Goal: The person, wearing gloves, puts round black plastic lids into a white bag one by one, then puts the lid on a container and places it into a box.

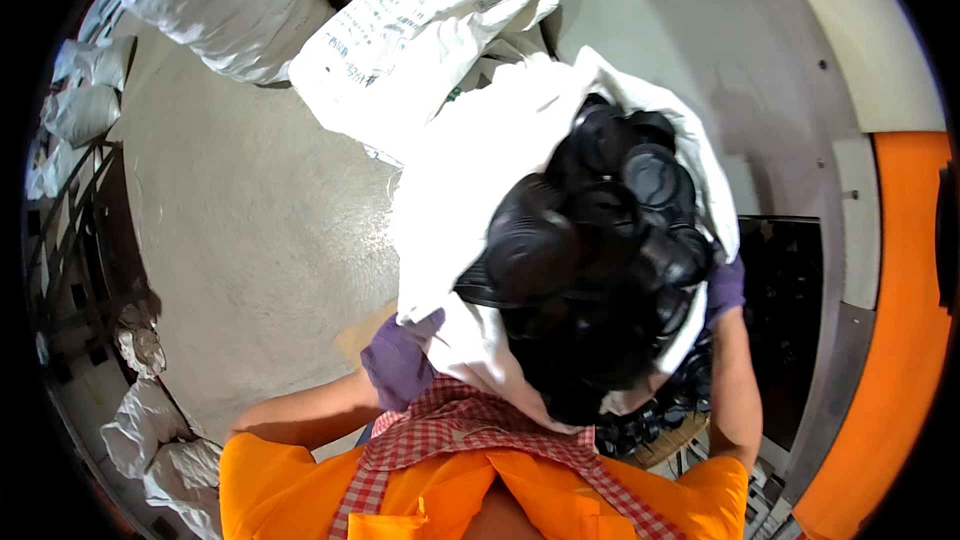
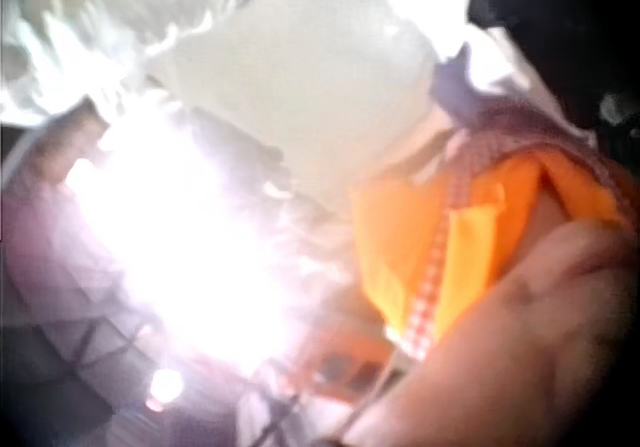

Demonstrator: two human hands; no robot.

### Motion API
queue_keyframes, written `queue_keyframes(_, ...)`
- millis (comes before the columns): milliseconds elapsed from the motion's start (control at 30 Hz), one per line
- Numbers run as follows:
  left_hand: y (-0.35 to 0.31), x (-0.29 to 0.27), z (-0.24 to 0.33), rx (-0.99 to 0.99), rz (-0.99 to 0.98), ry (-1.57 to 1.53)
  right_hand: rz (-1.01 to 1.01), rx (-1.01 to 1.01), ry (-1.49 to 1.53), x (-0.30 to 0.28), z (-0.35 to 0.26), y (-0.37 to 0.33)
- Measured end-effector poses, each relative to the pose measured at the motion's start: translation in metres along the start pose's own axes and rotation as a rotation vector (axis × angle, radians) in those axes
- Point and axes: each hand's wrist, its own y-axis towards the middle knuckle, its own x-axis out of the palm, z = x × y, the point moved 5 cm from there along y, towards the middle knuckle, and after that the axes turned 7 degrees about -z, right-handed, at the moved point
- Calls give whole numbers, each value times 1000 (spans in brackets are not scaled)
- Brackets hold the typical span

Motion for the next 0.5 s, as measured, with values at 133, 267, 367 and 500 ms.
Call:
queue_keyframes(133,-17,-16,8,40,157,437,98,38,-85,17,-19,-10)
queue_keyframes(267,-34,-64,95,-109,429,192,8,130,341,66,-48,-38)
queue_keyframes(367,-42,-78,71,-147,555,-1100,-121,110,-143,81,-79,-53)
queue_keyframes(500,-45,-93,44,-192,553,-1311,-194,139,55,128,-80,-65)
